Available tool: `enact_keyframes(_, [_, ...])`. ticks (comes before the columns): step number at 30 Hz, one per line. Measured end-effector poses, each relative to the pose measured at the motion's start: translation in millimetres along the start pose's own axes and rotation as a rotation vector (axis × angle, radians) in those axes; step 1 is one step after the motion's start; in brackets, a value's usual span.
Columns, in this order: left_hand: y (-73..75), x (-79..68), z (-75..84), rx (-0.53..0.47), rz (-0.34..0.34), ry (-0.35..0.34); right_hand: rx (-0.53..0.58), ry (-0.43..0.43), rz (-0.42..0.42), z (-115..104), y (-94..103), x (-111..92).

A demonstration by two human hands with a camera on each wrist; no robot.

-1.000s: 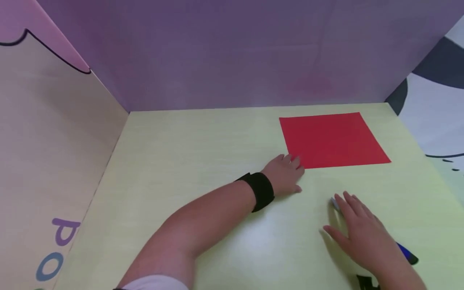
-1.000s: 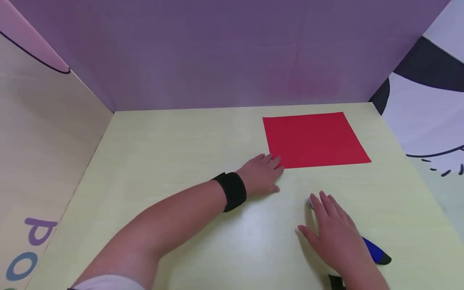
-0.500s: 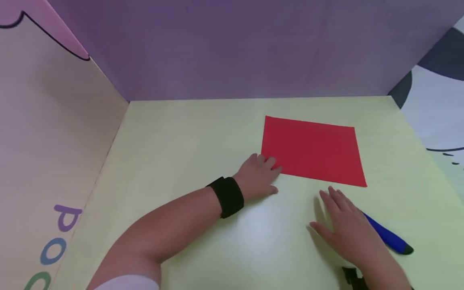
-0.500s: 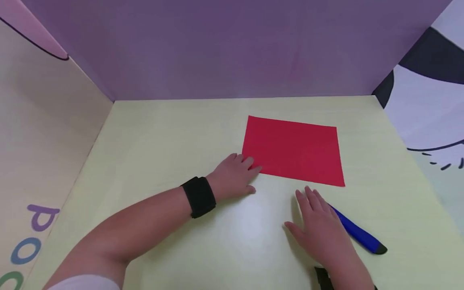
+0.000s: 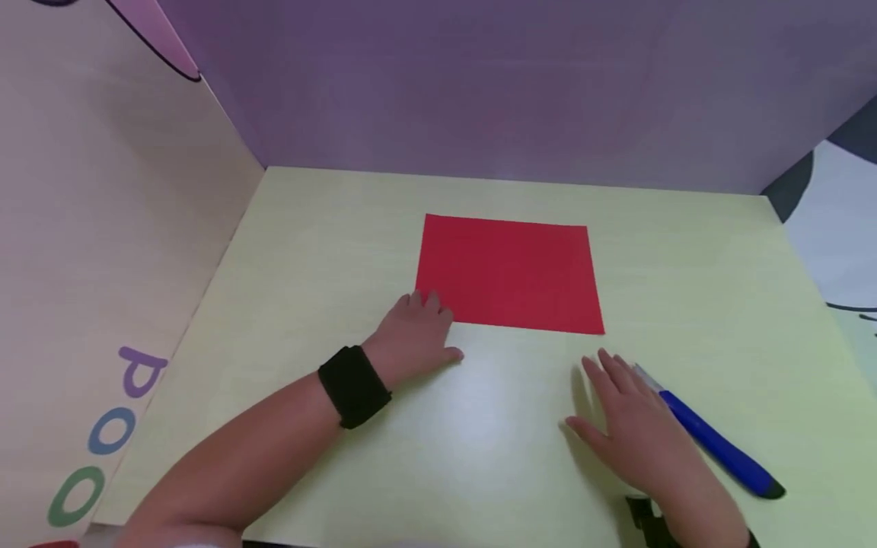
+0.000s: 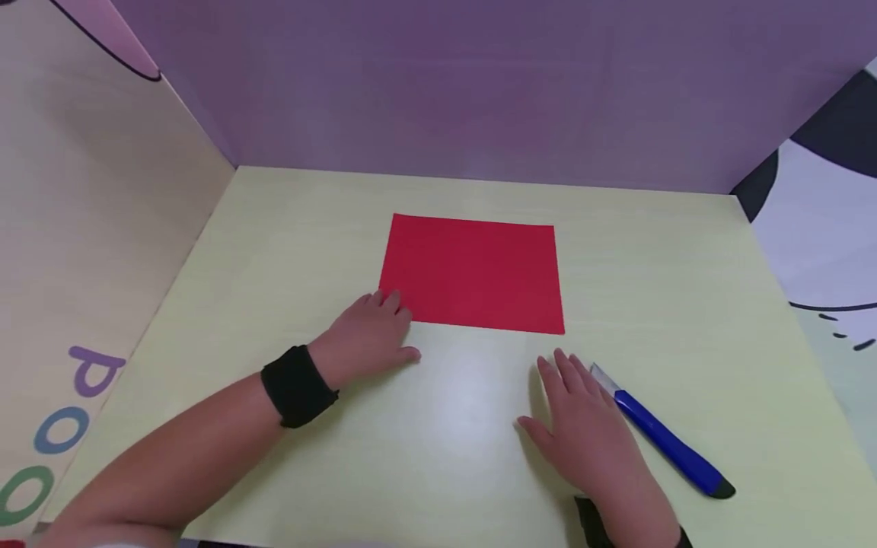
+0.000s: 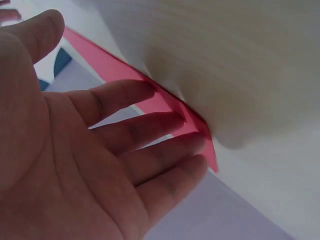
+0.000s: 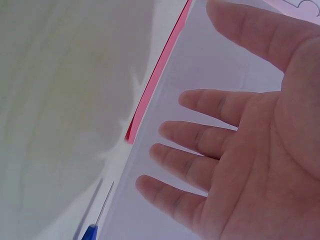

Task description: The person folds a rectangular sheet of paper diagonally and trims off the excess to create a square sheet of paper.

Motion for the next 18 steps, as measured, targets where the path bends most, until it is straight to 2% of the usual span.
enact_keyframes(6, [-3.1, -21.7, -15.4, 0.006, 0.028, 0.013, -0.053, 0.042, 0.010, -4, -1.5, 5])
enact_keyframes(9, [-4.6, -31.1, -18.2, -0.039, 0.039, 0.029, -0.049, 0.067, 0.009, -9, -4.1, 8])
enact_keyframes(18, [-22.2, -53.9, -27.3, -0.122, 0.065, 0.114, -0.069, 0.097, -0.052, -30, -20.0, 14])
Point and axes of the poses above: each hand's wrist, its own x-axis towards the middle knuckle, its own y-axis out of the back of the hand, z = x × y, the point moved 4 cm from there along x, towards the middle knuckle, and after that the axes turned 15 degrees about x, right-handed, at the moved point
